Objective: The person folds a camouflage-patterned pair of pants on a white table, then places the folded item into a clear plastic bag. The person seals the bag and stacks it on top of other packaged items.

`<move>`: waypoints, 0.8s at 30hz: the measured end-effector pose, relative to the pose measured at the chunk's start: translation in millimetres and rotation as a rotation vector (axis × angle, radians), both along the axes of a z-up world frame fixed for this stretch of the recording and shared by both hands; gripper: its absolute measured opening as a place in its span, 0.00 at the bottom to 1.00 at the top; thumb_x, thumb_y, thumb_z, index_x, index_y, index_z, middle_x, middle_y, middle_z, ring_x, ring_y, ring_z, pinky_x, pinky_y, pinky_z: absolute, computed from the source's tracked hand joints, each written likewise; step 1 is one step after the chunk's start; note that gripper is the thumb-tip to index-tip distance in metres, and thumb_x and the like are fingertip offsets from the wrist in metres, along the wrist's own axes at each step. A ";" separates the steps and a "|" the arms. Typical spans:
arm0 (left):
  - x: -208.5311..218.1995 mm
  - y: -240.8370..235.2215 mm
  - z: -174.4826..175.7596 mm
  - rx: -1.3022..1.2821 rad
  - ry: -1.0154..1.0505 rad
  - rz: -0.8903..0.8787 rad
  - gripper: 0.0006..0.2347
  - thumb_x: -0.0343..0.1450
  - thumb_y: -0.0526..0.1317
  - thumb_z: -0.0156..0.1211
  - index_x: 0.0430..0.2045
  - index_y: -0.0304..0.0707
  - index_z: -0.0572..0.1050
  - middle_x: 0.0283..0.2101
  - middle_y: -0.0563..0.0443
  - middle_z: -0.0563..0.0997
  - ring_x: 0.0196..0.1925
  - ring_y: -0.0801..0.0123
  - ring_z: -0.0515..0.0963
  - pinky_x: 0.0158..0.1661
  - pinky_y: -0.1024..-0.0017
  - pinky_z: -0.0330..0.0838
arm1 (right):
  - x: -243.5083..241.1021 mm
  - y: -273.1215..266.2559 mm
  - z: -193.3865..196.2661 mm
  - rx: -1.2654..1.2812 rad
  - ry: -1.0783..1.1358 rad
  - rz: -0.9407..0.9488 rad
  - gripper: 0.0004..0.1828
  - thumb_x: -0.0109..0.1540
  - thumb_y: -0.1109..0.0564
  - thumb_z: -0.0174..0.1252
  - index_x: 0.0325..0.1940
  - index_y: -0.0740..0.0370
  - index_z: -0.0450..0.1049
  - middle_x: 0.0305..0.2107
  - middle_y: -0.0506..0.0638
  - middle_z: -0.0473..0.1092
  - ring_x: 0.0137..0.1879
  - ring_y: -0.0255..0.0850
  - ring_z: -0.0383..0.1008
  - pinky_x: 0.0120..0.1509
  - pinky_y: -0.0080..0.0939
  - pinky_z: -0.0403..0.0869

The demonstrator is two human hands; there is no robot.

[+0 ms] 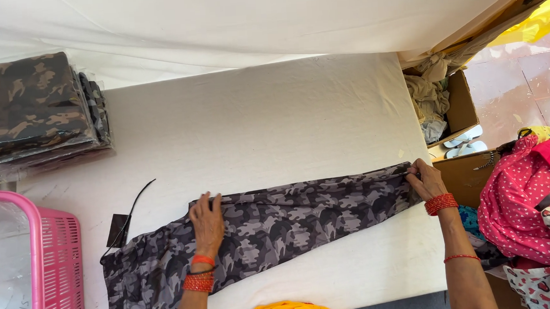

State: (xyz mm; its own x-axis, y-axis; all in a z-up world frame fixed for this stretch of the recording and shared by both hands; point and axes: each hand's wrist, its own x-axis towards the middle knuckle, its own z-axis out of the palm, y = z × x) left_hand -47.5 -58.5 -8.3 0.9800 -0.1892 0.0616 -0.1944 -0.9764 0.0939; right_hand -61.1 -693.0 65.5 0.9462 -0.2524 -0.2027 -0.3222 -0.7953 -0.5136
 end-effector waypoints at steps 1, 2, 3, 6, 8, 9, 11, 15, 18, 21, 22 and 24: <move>-20.4 -11.6 7.9 0.001 -0.002 0.000 0.25 0.66 0.29 0.58 0.61 0.43 0.68 0.65 0.38 0.63 0.69 0.53 0.62 0.68 0.50 0.54 | 5.0 -1.8 -1.9 0.001 -0.002 0.000 0.10 0.59 0.55 0.59 0.37 0.62 0.67 0.35 0.54 0.78 0.36 0.49 0.76 0.46 0.47 0.75; -40.8 -23.1 15.7 -0.136 0.011 -0.069 0.21 0.69 0.36 0.59 0.60 0.41 0.68 0.65 0.38 0.63 0.68 0.52 0.62 0.67 0.49 0.53 | 10.1 -3.6 -3.8 0.015 0.070 0.002 0.12 0.60 0.54 0.59 0.40 0.62 0.67 0.32 0.55 0.77 0.34 0.48 0.75 0.43 0.46 0.74; -60.0 -36.3 23.0 -0.276 0.021 -0.140 0.20 0.72 0.43 0.59 0.58 0.39 0.69 0.64 0.38 0.63 0.68 0.52 0.61 0.66 0.49 0.53 | 15.7 -6.9 -4.4 0.026 0.140 0.003 0.13 0.61 0.53 0.60 0.43 0.61 0.67 0.28 0.56 0.75 0.33 0.46 0.75 0.40 0.46 0.74; -116.6 -48.6 24.3 -0.353 0.181 -0.308 0.25 0.70 0.54 0.61 0.58 0.40 0.68 0.65 0.37 0.61 0.68 0.50 0.57 0.64 0.46 0.46 | 54.6 -13.1 -9.4 0.140 0.197 0.022 0.14 0.61 0.53 0.61 0.47 0.60 0.70 0.27 0.52 0.69 0.32 0.43 0.68 0.38 0.45 0.67; -145.8 -48.2 22.6 -0.356 0.210 -0.327 0.27 0.69 0.56 0.60 0.58 0.41 0.68 0.65 0.37 0.60 0.68 0.50 0.56 0.63 0.46 0.44 | 87.4 10.1 9.7 0.334 0.123 0.138 0.12 0.61 0.55 0.60 0.46 0.60 0.71 0.29 0.47 0.69 0.34 0.37 0.68 0.40 0.40 0.68; -159.2 -47.6 22.3 -0.355 0.233 -0.347 0.28 0.69 0.58 0.60 0.58 0.41 0.67 0.64 0.37 0.60 0.68 0.50 0.55 0.63 0.45 0.42 | 105.5 22.6 19.5 0.530 0.041 0.253 0.10 0.61 0.57 0.59 0.45 0.60 0.72 0.31 0.41 0.69 0.37 0.31 0.67 0.41 0.35 0.69; -175.6 -42.7 14.2 -0.303 0.258 -0.278 0.27 0.69 0.57 0.59 0.59 0.44 0.67 0.64 0.39 0.61 0.69 0.52 0.56 0.64 0.47 0.43 | 130.5 83.3 75.4 0.784 0.085 0.231 0.11 0.64 0.56 0.59 0.50 0.60 0.71 0.30 0.44 0.69 0.35 0.32 0.65 0.40 0.36 0.64; -197.3 -6.8 -15.2 -0.146 0.101 0.071 0.29 0.68 0.56 0.58 0.62 0.45 0.65 0.64 0.41 0.63 0.69 0.56 0.59 0.66 0.49 0.46 | 197.8 162.8 120.6 1.614 -0.355 0.200 0.21 0.72 0.52 0.59 0.67 0.61 0.65 0.53 0.51 0.73 0.60 0.39 0.75 0.75 0.48 0.73; -192.4 34.8 -0.2 -0.111 -0.037 0.412 0.31 0.67 0.54 0.61 0.63 0.37 0.64 0.65 0.40 0.64 0.68 0.52 0.61 0.65 0.48 0.48 | 204.9 217.0 174.6 1.532 -0.285 -0.167 0.29 0.63 0.45 0.53 0.67 0.41 0.53 0.53 0.43 0.73 0.55 0.41 0.78 0.59 0.48 0.76; -191.1 84.5 4.4 -0.070 -0.096 0.636 0.29 0.70 0.50 0.60 0.67 0.38 0.65 0.65 0.45 0.66 0.70 0.54 0.63 0.67 0.46 0.49 | 205.8 210.9 92.5 1.046 -0.272 -0.179 0.34 0.67 0.48 0.54 0.72 0.51 0.47 0.52 0.52 0.74 0.55 0.41 0.78 0.59 0.45 0.78; -183.4 96.9 8.9 -0.070 -0.099 0.642 0.29 0.70 0.50 0.60 0.67 0.38 0.65 0.65 0.45 0.66 0.70 0.54 0.63 0.67 0.46 0.49 | 198.8 197.8 51.4 1.048 -0.271 -0.172 0.34 0.67 0.48 0.54 0.72 0.51 0.47 0.52 0.52 0.74 0.55 0.41 0.78 0.59 0.45 0.78; -171.8 121.0 18.2 0.054 0.117 0.643 0.23 0.66 0.51 0.64 0.53 0.42 0.73 0.56 0.42 0.73 0.60 0.51 0.70 0.58 0.48 0.61 | 179.3 168.7 -34.1 0.611 -0.298 -0.068 0.20 0.68 0.55 0.57 0.65 0.60 0.70 0.50 0.55 0.77 0.56 0.43 0.78 0.60 0.41 0.77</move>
State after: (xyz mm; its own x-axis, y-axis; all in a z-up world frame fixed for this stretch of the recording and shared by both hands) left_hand -219.3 62.5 9.8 0.8982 0.4372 -0.0452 0.4386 -0.8983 0.0264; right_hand 118.2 -524.3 31.4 0.9699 -0.2360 -0.0605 -0.1358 -0.3174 -0.9385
